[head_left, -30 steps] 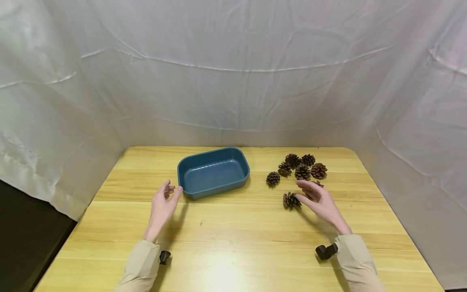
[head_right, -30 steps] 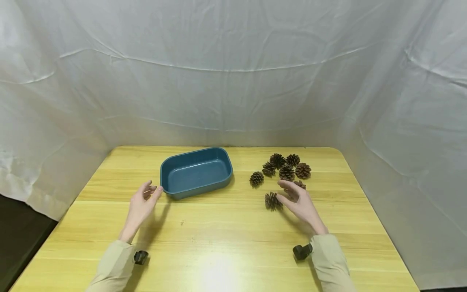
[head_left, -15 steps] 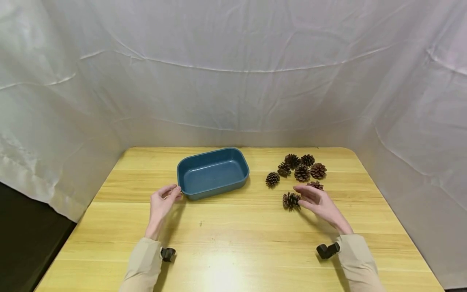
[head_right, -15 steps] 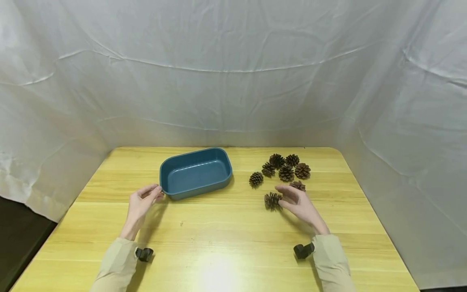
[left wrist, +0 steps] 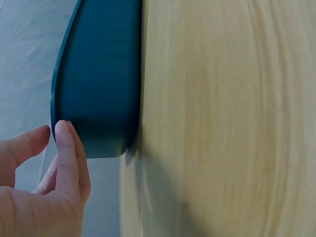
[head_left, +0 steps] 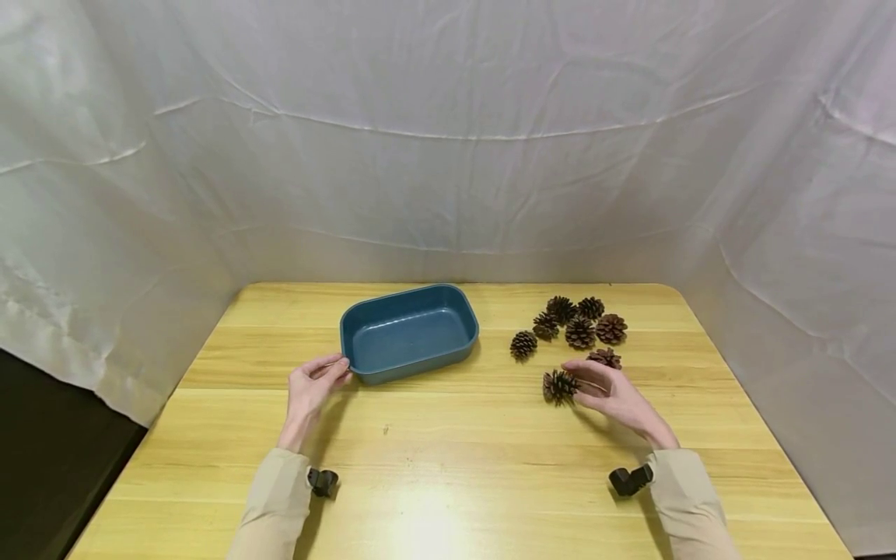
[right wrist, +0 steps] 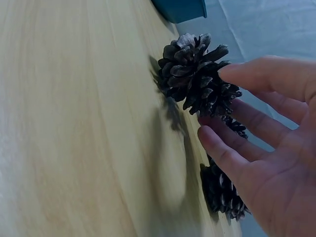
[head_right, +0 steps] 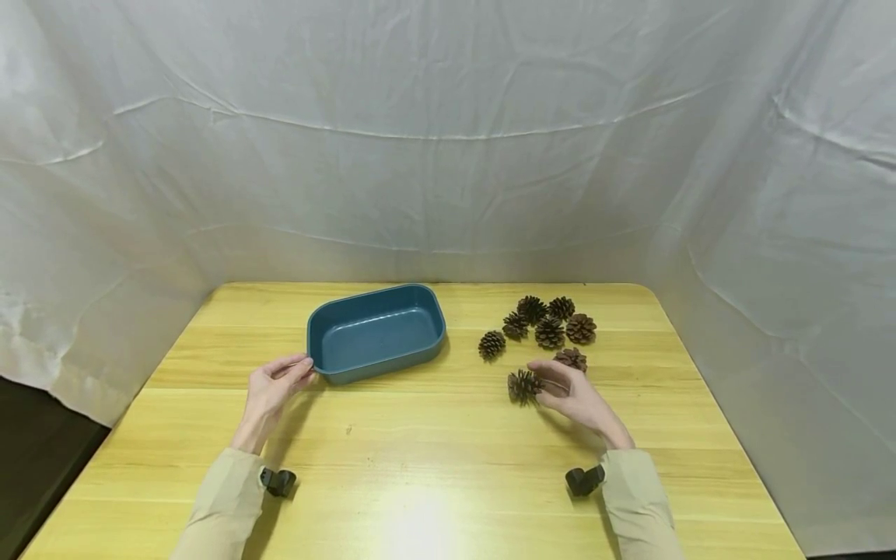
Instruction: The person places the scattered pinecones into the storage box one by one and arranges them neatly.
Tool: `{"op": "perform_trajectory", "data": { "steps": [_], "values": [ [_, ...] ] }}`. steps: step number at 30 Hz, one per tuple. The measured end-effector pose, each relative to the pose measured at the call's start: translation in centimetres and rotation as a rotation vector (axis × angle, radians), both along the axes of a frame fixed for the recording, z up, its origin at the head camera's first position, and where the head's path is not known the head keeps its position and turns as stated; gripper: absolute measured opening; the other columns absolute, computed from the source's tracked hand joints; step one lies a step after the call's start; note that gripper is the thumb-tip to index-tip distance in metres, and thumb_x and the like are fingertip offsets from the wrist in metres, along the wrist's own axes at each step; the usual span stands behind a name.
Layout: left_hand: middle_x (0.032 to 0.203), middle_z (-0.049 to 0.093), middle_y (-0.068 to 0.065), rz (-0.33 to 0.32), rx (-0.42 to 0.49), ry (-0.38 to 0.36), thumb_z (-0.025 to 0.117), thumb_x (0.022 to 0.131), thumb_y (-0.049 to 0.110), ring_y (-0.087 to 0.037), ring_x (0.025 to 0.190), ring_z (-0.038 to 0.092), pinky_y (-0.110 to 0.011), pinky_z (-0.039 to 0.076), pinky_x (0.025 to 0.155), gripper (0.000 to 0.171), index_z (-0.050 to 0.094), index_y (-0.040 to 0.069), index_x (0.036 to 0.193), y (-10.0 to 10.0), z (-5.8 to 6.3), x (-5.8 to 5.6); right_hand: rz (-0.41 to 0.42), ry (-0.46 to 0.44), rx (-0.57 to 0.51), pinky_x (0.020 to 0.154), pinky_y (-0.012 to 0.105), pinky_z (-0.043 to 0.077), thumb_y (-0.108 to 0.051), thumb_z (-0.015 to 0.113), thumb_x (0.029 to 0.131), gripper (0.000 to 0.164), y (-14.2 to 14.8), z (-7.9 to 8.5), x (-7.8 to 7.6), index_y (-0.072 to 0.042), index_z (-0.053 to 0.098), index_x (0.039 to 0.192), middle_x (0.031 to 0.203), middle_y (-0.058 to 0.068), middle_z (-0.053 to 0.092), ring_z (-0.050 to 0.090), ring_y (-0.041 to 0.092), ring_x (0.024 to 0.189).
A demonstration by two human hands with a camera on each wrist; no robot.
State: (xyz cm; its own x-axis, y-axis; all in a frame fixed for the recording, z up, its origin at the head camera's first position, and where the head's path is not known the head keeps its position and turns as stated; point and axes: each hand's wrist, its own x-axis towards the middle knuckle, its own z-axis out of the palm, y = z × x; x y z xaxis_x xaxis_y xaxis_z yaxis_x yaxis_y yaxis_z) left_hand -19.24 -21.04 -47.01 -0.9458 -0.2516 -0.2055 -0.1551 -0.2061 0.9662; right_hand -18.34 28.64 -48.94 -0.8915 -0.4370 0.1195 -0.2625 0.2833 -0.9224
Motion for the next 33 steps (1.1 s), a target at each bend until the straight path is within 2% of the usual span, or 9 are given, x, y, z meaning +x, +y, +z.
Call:
{"op": "perform_trajectory", "data": {
  "steps": [4, 9, 11, 14, 18, 25, 27, 30, 33],
  "values": [
    [0.073, 0.075, 0.007, -0.006, 0.048, -0.007, 0.067, 0.091, -0.008, -0.005, 0.069, 0.073, -0.021, 0.064, 0.076, 0.028, 0.062, -0.012, 0.118, -0.22, -0.07, -0.12, -0.003, -0.021, 0.032, 0.106, 0.006, 0.039, 0.000, 0.068, 0.090, 0.059, 0.15, -0.12, -0.09, 0.010, 0.043, 0.142, 0.147, 0.036, 0.043, 0.049, -0.007, 0.127],
    [0.073, 0.076, 0.004, -0.013, 0.112, -0.016, 0.065, 0.090, -0.011, -0.007, 0.069, 0.074, -0.019, 0.063, 0.074, 0.016, 0.071, 0.000, 0.100, -0.43, -0.11, -0.17, -0.018, -0.036, 0.075, 0.105, 0.007, 0.041, -0.001, 0.069, 0.089, 0.061, 0.27, -0.25, -0.15, 0.008, 0.043, 0.143, 0.148, 0.032, 0.044, 0.050, 0.016, 0.134],
    [0.073, 0.076, 0.004, -0.018, 0.131, -0.020, 0.065, 0.090, -0.012, -0.007, 0.070, 0.074, -0.019, 0.063, 0.074, 0.019, 0.072, 0.005, 0.093, -0.49, -0.10, -0.19, -0.024, -0.038, 0.077, 0.105, 0.007, 0.042, 0.000, 0.070, 0.088, 0.061, 0.27, -0.32, -0.20, 0.008, 0.043, 0.143, 0.148, 0.032, 0.045, 0.051, 0.013, 0.133],
    [0.072, 0.075, 0.004, -0.023, 0.153, -0.026, 0.065, 0.090, -0.012, -0.007, 0.070, 0.074, -0.018, 0.063, 0.072, 0.023, 0.074, 0.010, 0.087, -0.56, -0.08, -0.24, -0.031, -0.039, 0.071, 0.103, 0.007, 0.043, 0.000, 0.071, 0.087, 0.062, 0.23, -0.39, -0.28, 0.009, 0.044, 0.142, 0.146, 0.033, 0.045, 0.051, -0.004, 0.126],
    [0.073, 0.075, 0.004, -0.034, 0.161, -0.038, 0.066, 0.089, -0.012, -0.008, 0.070, 0.074, -0.018, 0.063, 0.071, 0.022, 0.073, 0.009, 0.088, -0.63, 0.01, -0.31, -0.036, -0.028, 0.069, 0.101, 0.006, 0.044, 0.001, 0.071, 0.086, 0.061, 0.16, -0.42, -0.31, 0.011, 0.045, 0.140, 0.143, 0.036, 0.047, 0.051, -0.012, 0.118],
    [0.073, 0.075, 0.002, -0.072, 0.164, -0.049, 0.063, 0.090, -0.013, -0.009, 0.069, 0.074, -0.020, 0.064, 0.071, 0.020, 0.070, 0.004, 0.097, -0.69, 0.22, -0.30, -0.045, -0.022, 0.089, 0.098, 0.008, 0.048, 0.001, 0.071, 0.087, 0.056, 0.18, -0.45, -0.31, 0.012, 0.048, 0.137, 0.138, 0.037, 0.051, 0.058, -0.006, 0.112],
    [0.073, 0.075, 0.001, -0.083, 0.169, -0.055, 0.063, 0.090, -0.013, -0.009, 0.068, 0.073, -0.019, 0.064, 0.071, 0.020, 0.070, 0.004, 0.097, -0.75, 0.23, -0.24, -0.045, -0.019, 0.100, 0.098, 0.009, 0.049, 0.000, 0.071, 0.087, 0.055, 0.23, -0.43, -0.31, 0.011, 0.049, 0.136, 0.137, 0.036, 0.052, 0.060, -0.002, 0.112],
    [0.074, 0.076, -0.001, -0.096, 0.187, -0.063, 0.062, 0.090, -0.014, -0.010, 0.068, 0.073, -0.020, 0.064, 0.071, 0.020, 0.070, 0.004, 0.095, -0.84, 0.17, -0.17, -0.048, -0.012, 0.116, 0.098, 0.010, 0.050, 0.000, 0.072, 0.087, 0.054, 0.27, -0.34, -0.30, 0.010, 0.050, 0.136, 0.137, 0.035, 0.053, 0.063, 0.013, 0.116],
    [0.075, 0.075, -0.002, -0.112, 0.199, -0.065, 0.062, 0.090, -0.014, -0.011, 0.070, 0.073, -0.020, 0.064, 0.072, 0.020, 0.069, 0.004, 0.095, -0.93, 0.13, -0.11, -0.058, -0.023, 0.122, 0.098, 0.011, 0.050, -0.001, 0.072, 0.087, 0.054, 0.27, -0.25, -0.27, 0.009, 0.051, 0.136, 0.139, 0.034, 0.053, 0.063, 0.022, 0.119]
  ]
}}
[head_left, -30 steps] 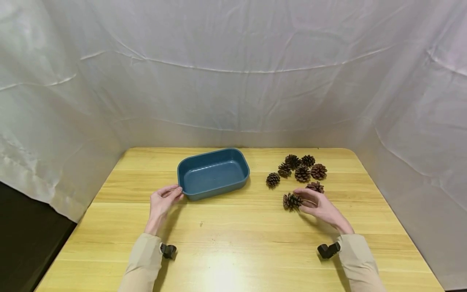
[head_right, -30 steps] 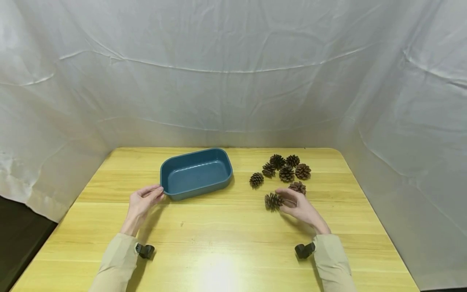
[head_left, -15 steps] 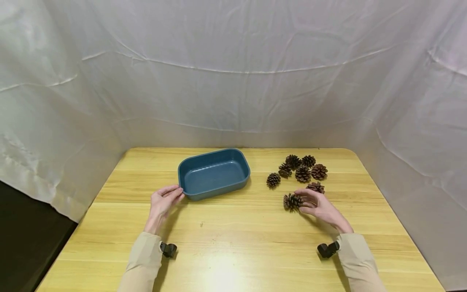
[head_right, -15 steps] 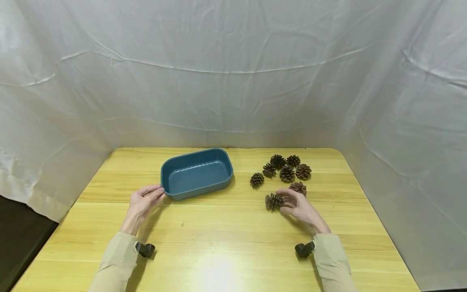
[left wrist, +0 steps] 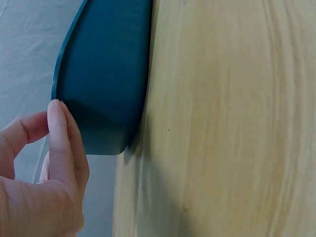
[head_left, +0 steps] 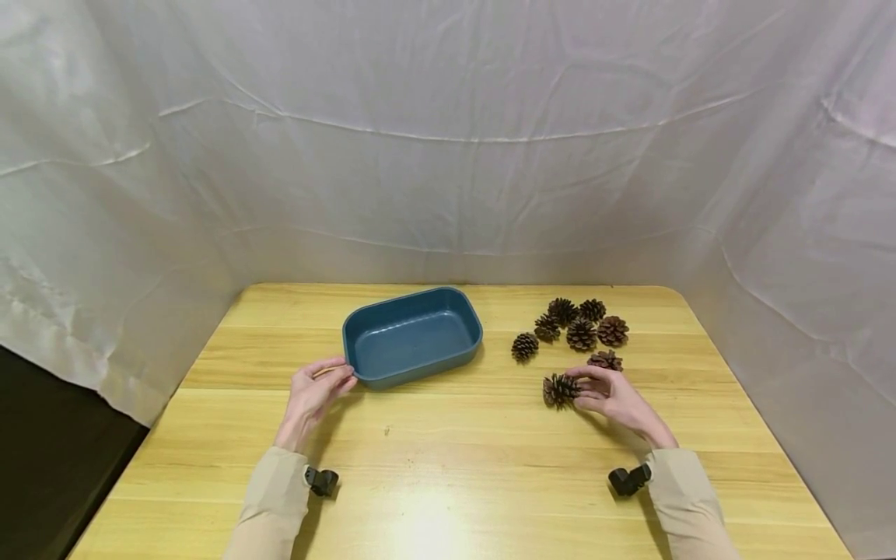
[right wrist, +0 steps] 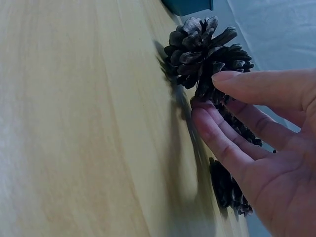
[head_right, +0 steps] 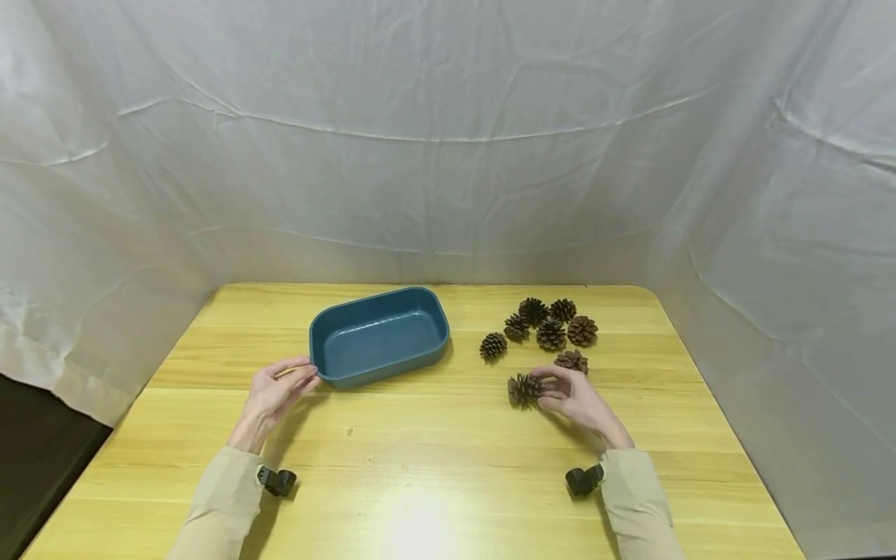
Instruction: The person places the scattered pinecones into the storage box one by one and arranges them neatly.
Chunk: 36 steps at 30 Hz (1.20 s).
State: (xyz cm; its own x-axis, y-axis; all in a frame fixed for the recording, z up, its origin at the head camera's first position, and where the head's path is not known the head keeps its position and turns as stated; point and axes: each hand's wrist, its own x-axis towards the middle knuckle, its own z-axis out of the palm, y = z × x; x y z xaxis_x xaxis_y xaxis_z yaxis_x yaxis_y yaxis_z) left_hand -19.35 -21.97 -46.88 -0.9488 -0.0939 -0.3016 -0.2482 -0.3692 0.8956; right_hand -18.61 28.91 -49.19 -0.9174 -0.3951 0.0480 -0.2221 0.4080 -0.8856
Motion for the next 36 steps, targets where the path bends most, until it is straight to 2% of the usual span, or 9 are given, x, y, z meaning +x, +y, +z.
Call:
{"op": "perform_trajectory", "data": {
  "steps": [2, 4, 10, 17, 20, 28, 36],
  "values": [
    [0.076, 0.075, -0.002, -0.007, -0.006, 0.000, 0.062, 0.090, -0.014, -0.011, 0.071, 0.073, -0.020, 0.064, 0.072, 0.019, 0.069, 0.002, 0.098, 0.0, 0.0, 0.1, -0.010, -0.008, -0.001, 0.098, 0.011, 0.050, -0.002, 0.072, 0.088, 0.054, 0.0, 0.0, 0.0, 0.009, 0.051, 0.136, 0.140, 0.033, 0.053, 0.063, 0.024, 0.119],
    [0.077, 0.074, -0.003, -0.018, -0.021, -0.005, 0.062, 0.090, -0.013, -0.011, 0.071, 0.073, -0.020, 0.064, 0.073, 0.018, 0.068, 0.000, 0.102, 0.0, 0.0, 0.1, -0.018, -0.016, -0.004, 0.097, 0.010, 0.050, -0.004, 0.072, 0.088, 0.054, -0.1, 0.0, 0.0, 0.008, 0.052, 0.137, 0.141, 0.032, 0.053, 0.063, 0.020, 0.119],
    [0.079, 0.074, -0.004, -0.057, -0.053, -0.013, 0.062, 0.091, -0.012, -0.010, 0.071, 0.073, -0.020, 0.064, 0.072, 0.021, 0.063, -0.005, 0.111, 0.1, -0.1, 0.4, -0.032, 0.009, -0.001, 0.096, 0.011, 0.051, -0.006, 0.072, 0.090, 0.052, -0.1, 0.1, -0.1, 0.006, 0.053, 0.137, 0.141, 0.031, 0.053, 0.064, 0.020, 0.116],
    [0.077, 0.074, -0.003, -0.122, -0.067, -0.011, 0.060, 0.092, -0.012, -0.010, 0.071, 0.073, -0.020, 0.064, 0.073, 0.019, 0.060, -0.006, 0.110, 0.0, 0.1, 0.8, -0.046, 0.038, -0.026, 0.096, 0.010, 0.051, -0.004, 0.072, 0.090, 0.050, -0.4, 0.4, -0.1, 0.007, 0.054, 0.135, 0.138, 0.032, 0.055, 0.063, 0.000, 0.109],
    [0.078, 0.074, -0.001, -0.159, -0.085, -0.013, 0.059, 0.093, -0.010, -0.009, 0.073, 0.073, -0.020, 0.064, 0.075, 0.019, 0.057, -0.008, 0.112, -0.1, 0.1, 1.0, -0.037, 0.056, -0.051, 0.096, 0.009, 0.051, -0.002, 0.072, 0.089, 0.050, -0.5, 0.5, -0.1, 0.010, 0.053, 0.134, 0.136, 0.035, 0.055, 0.063, -0.004, 0.107],
    [0.081, 0.071, -0.002, -0.262, -0.142, -0.020, 0.057, 0.093, -0.009, -0.008, 0.075, 0.071, -0.020, 0.064, 0.078, 0.027, 0.051, -0.014, 0.118, -0.1, 0.1, 1.4, -0.011, 0.107, -0.107, 0.093, 0.010, 0.054, 0.003, 0.071, 0.088, 0.049, -1.0, 1.1, -0.2, 0.015, 0.052, 0.132, 0.133, 0.041, 0.053, 0.065, -0.004, 0.104],
    [0.083, 0.069, -0.003, -0.327, -0.155, -0.011, 0.057, 0.094, -0.008, -0.010, 0.075, 0.072, -0.020, 0.064, 0.076, 0.024, 0.048, -0.014, 0.116, -0.1, 0.0, 1.8, -0.009, 0.146, -0.146, 0.097, 0.014, 0.055, 0.010, 0.070, 0.085, 0.049, -2.0, 2.2, -0.3, 0.015, 0.054, 0.130, 0.130, 0.033, 0.059, 0.066, -0.002, 0.104]
  ]
}}
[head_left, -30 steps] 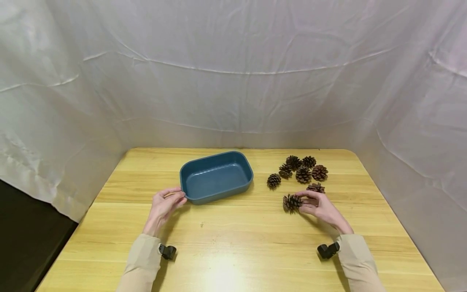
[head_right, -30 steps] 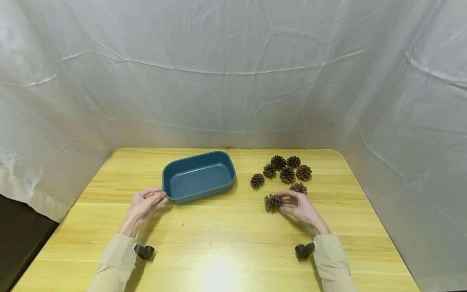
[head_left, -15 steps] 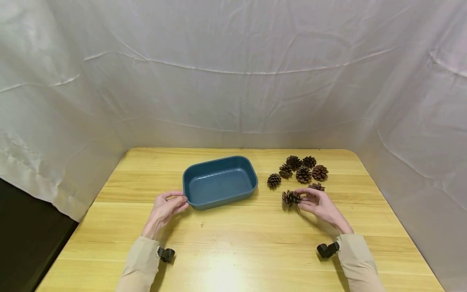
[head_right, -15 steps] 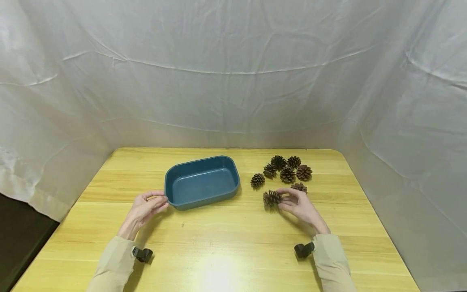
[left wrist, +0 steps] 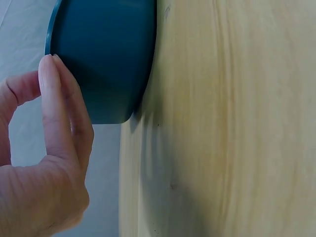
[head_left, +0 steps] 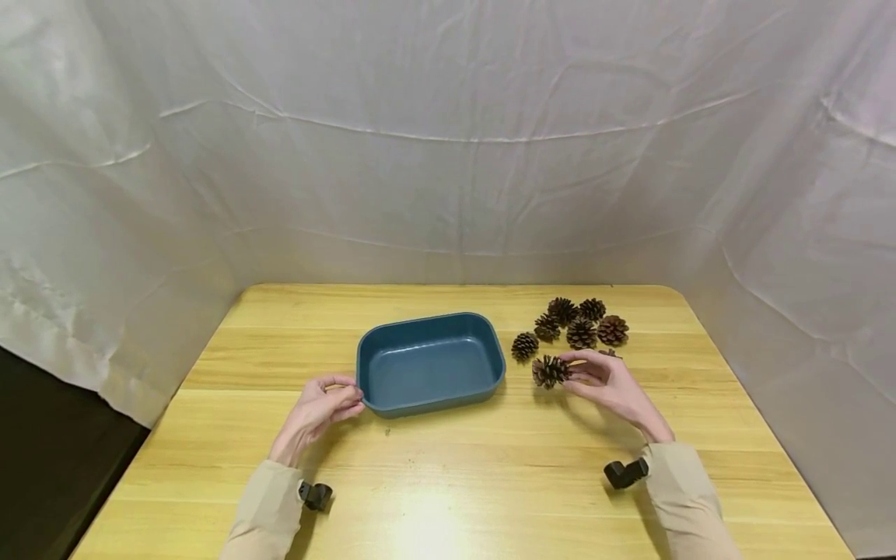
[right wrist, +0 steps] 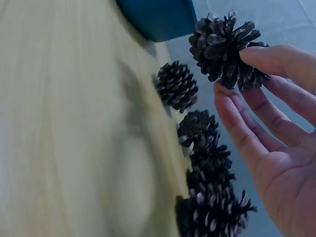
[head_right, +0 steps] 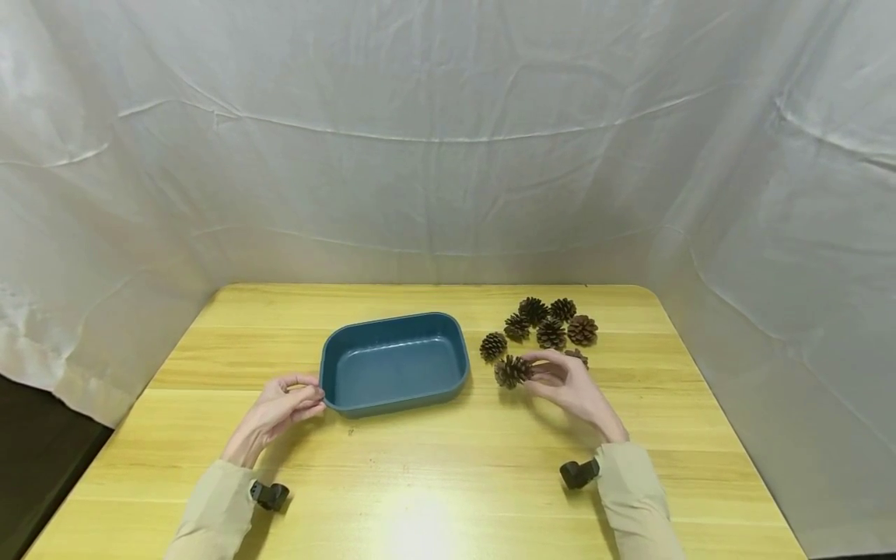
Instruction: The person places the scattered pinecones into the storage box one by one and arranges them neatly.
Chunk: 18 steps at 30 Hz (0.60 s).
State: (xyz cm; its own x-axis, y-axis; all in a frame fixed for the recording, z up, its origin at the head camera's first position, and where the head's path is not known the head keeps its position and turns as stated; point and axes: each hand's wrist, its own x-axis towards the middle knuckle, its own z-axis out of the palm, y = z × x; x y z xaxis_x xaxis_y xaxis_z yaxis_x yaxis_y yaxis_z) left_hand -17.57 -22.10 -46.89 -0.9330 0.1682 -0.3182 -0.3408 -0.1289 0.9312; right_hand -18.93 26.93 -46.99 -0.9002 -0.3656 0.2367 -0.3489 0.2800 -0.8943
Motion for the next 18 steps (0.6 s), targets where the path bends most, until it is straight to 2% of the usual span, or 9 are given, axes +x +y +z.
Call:
{"op": "perform_trajectory", "data": {
  "steps": [7, 18],
  "values": [
    [0.081, 0.069, -0.001, -0.037, -0.019, 0.005, 0.057, 0.093, -0.008, -0.010, 0.075, 0.071, -0.021, 0.064, 0.075, 0.019, 0.050, -0.008, 0.111, 0.4, -0.2, 0.4, 0.004, 0.017, 0.014, 0.098, 0.017, 0.056, 0.002, 0.073, 0.088, 0.046, -1.3, 1.3, -0.1, 0.008, 0.057, 0.131, 0.130, 0.034, 0.059, 0.066, -0.001, 0.104],
    [0.082, 0.070, 0.000, -0.093, -0.065, 0.010, 0.055, 0.091, -0.005, -0.008, 0.075, 0.070, -0.021, 0.064, 0.074, 0.026, 0.048, -0.009, 0.115, 1.0, -0.1, 1.0, 0.037, 0.077, 0.004, 0.091, 0.017, 0.058, 0.003, 0.075, 0.086, 0.042, -3.4, 2.7, -0.2, 0.005, 0.062, 0.126, 0.120, 0.027, 0.065, 0.067, 0.004, 0.096]
  ]
}}
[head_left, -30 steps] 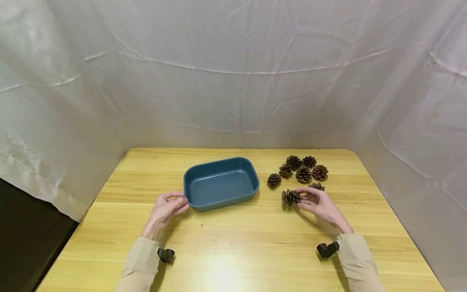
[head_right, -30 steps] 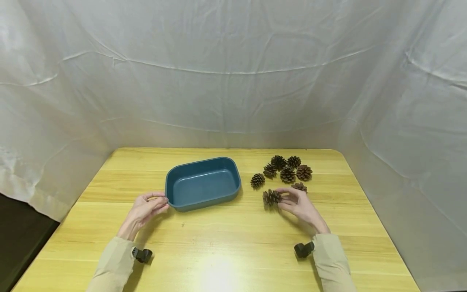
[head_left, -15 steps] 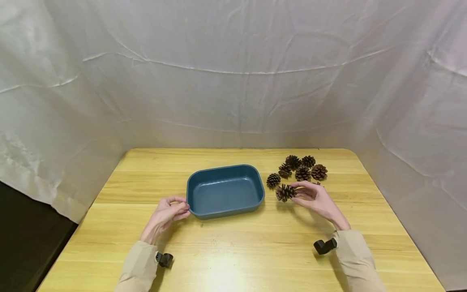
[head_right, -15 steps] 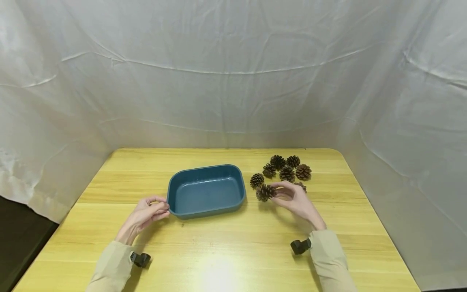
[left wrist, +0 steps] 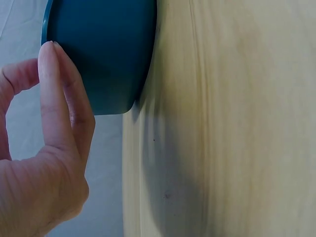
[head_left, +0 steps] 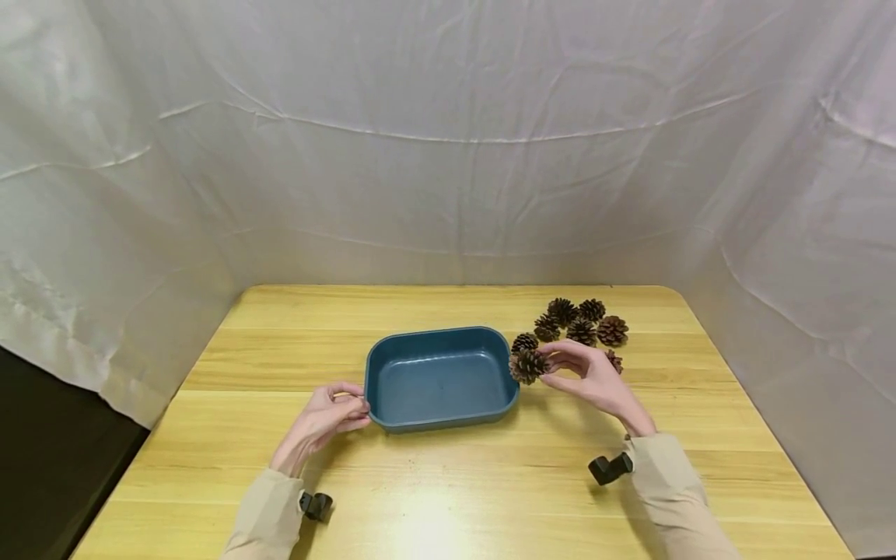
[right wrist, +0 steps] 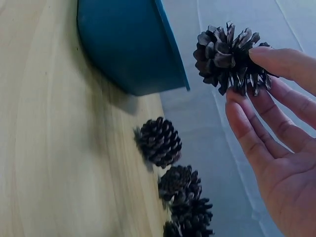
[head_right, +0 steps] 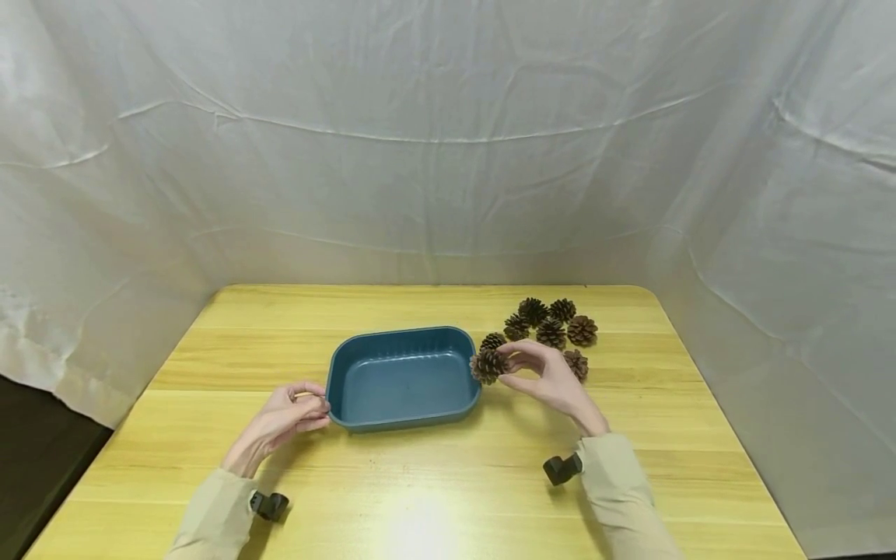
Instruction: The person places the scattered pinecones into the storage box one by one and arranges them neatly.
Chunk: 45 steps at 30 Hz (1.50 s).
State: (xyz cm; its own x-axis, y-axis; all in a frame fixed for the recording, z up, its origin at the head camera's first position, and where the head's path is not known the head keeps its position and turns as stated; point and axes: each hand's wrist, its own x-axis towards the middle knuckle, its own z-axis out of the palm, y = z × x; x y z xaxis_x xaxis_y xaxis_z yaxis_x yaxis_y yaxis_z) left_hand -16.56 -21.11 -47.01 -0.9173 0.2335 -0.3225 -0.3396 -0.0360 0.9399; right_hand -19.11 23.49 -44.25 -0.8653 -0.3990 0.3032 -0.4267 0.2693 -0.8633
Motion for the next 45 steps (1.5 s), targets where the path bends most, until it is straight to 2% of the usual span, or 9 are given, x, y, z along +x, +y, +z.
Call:
{"op": "perform_trajectory", "data": {
  "steps": [10, 19, 23, 34, 40, 45],
  "values": [
    [0.083, 0.070, 0.001, -0.055, -0.005, 0.018, 0.056, 0.091, -0.004, -0.008, 0.076, 0.070, -0.021, 0.064, 0.074, 0.025, 0.049, -0.008, 0.115, 0.2, 0.0, 0.4, 0.036, 0.052, 0.068, 0.088, 0.022, 0.060, -0.001, 0.078, 0.084, 0.039, -1.7, 0.4, -0.2, -0.001, 0.067, 0.122, 0.111, 0.017, 0.068, 0.067, 0.010, 0.090],
    [0.085, 0.069, 0.002, -0.066, -0.030, -0.005, 0.057, 0.092, 0.001, -0.009, 0.073, 0.069, -0.022, 0.064, 0.073, 0.050, 0.038, -0.016, 0.135, 0.3, 0.0, 0.4, 0.094, 0.109, 0.137, 0.083, 0.027, 0.061, -0.008, 0.081, 0.083, 0.037, -3.9, 1.1, -0.6, -0.007, 0.070, 0.118, 0.106, 0.009, 0.071, 0.066, 0.013, 0.087],
    [0.090, 0.067, 0.001, -0.048, -0.046, 0.000, 0.060, 0.095, 0.005, -0.010, 0.074, 0.068, -0.022, 0.064, 0.073, 0.048, 0.040, -0.015, 0.133, 0.4, 0.1, 0.3, 0.106, 0.101, 0.191, 0.083, 0.032, 0.062, -0.013, 0.082, 0.083, 0.036, -5.2, 1.6, -0.7, -0.011, 0.072, 0.118, 0.104, 0.005, 0.071, 0.065, 0.015, 0.087],
    [0.090, 0.066, 0.001, -0.058, -0.036, 0.052, 0.061, 0.093, 0.002, -0.010, 0.078, 0.069, -0.024, 0.064, 0.076, 0.038, 0.047, -0.016, 0.124, 0.2, -0.3, 0.2, 0.213, 0.096, 0.244, 0.082, 0.042, 0.063, -0.016, 0.080, 0.087, 0.032, -8.4, 2.3, -1.1, -0.009, 0.073, 0.117, 0.108, 0.008, 0.070, 0.066, 0.022, 0.086],
    [0.090, 0.066, 0.002, -0.073, -0.025, 0.060, 0.061, 0.094, 0.002, -0.010, 0.076, 0.069, -0.024, 0.064, 0.076, 0.036, 0.048, -0.014, 0.123, 0.0, -0.4, 0.1, 0.258, 0.091, 0.289, 0.082, 0.035, 0.063, -0.020, 0.079, 0.088, 0.031, -9.8, 2.2, -1.5, -0.011, 0.073, 0.117, 0.107, 0.006, 0.069, 0.065, 0.022, 0.086],
    [0.091, 0.066, 0.002, -0.074, -0.021, 0.060, 0.062, 0.094, 0.002, -0.010, 0.077, 0.069, -0.024, 0.064, 0.076, 0.035, 0.048, -0.013, 0.123, 0.0, -0.6, 0.0, 0.262, 0.088, 0.341, 0.081, 0.033, 0.063, -0.024, 0.079, 0.088, 0.031, -11.0, 2.3, -1.7, -0.013, 0.073, 0.116, 0.107, 0.003, 0.070, 0.065, 0.021, 0.086]
  ]
}}
